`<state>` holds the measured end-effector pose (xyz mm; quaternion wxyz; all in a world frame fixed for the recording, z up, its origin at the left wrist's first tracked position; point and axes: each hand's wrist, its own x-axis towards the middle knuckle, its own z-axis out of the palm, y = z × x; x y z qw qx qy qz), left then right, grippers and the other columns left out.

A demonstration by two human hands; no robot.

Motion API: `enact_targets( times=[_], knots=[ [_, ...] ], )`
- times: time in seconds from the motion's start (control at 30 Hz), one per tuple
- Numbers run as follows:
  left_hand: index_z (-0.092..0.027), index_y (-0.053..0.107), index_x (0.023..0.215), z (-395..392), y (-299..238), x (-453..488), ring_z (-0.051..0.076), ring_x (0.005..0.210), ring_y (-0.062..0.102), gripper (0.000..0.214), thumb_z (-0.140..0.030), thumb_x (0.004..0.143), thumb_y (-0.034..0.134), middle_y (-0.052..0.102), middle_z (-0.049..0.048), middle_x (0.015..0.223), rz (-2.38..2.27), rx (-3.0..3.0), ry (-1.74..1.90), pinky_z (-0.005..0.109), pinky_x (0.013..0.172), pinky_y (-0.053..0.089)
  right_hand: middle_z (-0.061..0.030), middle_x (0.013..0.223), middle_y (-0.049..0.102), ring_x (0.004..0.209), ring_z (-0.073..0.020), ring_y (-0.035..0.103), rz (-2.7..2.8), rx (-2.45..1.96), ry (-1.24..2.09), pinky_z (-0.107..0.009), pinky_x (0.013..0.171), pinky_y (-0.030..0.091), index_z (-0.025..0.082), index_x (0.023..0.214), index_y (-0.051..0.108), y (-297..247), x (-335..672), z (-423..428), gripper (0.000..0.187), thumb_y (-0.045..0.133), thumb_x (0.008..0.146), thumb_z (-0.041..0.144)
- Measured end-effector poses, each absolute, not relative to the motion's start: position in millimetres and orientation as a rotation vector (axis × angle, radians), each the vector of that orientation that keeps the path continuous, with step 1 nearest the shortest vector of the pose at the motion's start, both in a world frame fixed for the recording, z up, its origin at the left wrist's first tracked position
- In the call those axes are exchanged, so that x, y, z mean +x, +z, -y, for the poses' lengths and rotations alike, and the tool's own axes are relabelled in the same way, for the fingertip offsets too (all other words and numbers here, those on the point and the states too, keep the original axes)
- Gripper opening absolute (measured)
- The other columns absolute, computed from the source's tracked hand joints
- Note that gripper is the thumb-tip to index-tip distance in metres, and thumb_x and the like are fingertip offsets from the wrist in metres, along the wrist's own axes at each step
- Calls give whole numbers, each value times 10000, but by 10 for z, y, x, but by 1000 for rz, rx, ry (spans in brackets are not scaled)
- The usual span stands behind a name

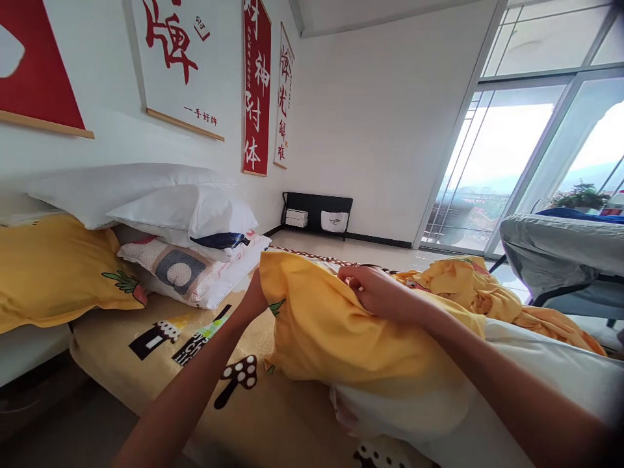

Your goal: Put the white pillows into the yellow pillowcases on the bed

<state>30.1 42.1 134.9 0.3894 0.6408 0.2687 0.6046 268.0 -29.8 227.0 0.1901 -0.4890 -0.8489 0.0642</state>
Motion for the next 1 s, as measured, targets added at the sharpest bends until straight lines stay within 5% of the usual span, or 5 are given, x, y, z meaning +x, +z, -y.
enact_targets(
  times=[0.13,0.3,0.53,0.8,1.0],
  knots=[
    [-163,670,877,-226,1605,178,197,703,617,227,-343,739,661,626,24,671,-619,1735,1472,293,638,487,14,622,605,601,-139,487,2280,-1447,274,-240,557,320,212,739,576,2329,2773,240,169,442,667,140],
    [-155,647,1032,-5,1744,134,198,794,617,278,-304,800,605,672,61,867,-623,2006,1246,305,729,492,3,661,625,634,-148,508,2230,-1527,327,-242,575,331,210,698,518,2311,2751,206,108,443,657,143],
    [-164,669,900,96,1809,209,223,901,603,213,-337,779,634,682,54,919,-711,2197,1155,295,782,478,11,651,519,627,-131,430,2322,-1427,205,-248,587,311,206,648,448,2270,2685,240,81,436,721,172],
    [-151,597,815,72,1801,284,127,722,508,200,-294,714,692,599,2,793,-675,2071,1040,221,654,410,30,613,472,602,-123,373,2340,-1363,137,-249,580,297,217,646,405,2179,2622,219,120,445,759,208],
    [-148,570,718,36,1801,216,109,683,456,148,-254,708,673,529,-18,711,-532,2015,1057,215,641,384,55,528,364,540,-110,313,2139,-1343,-15,-254,549,255,218,606,363,2221,2720,203,394,358,896,483]
  ],
)
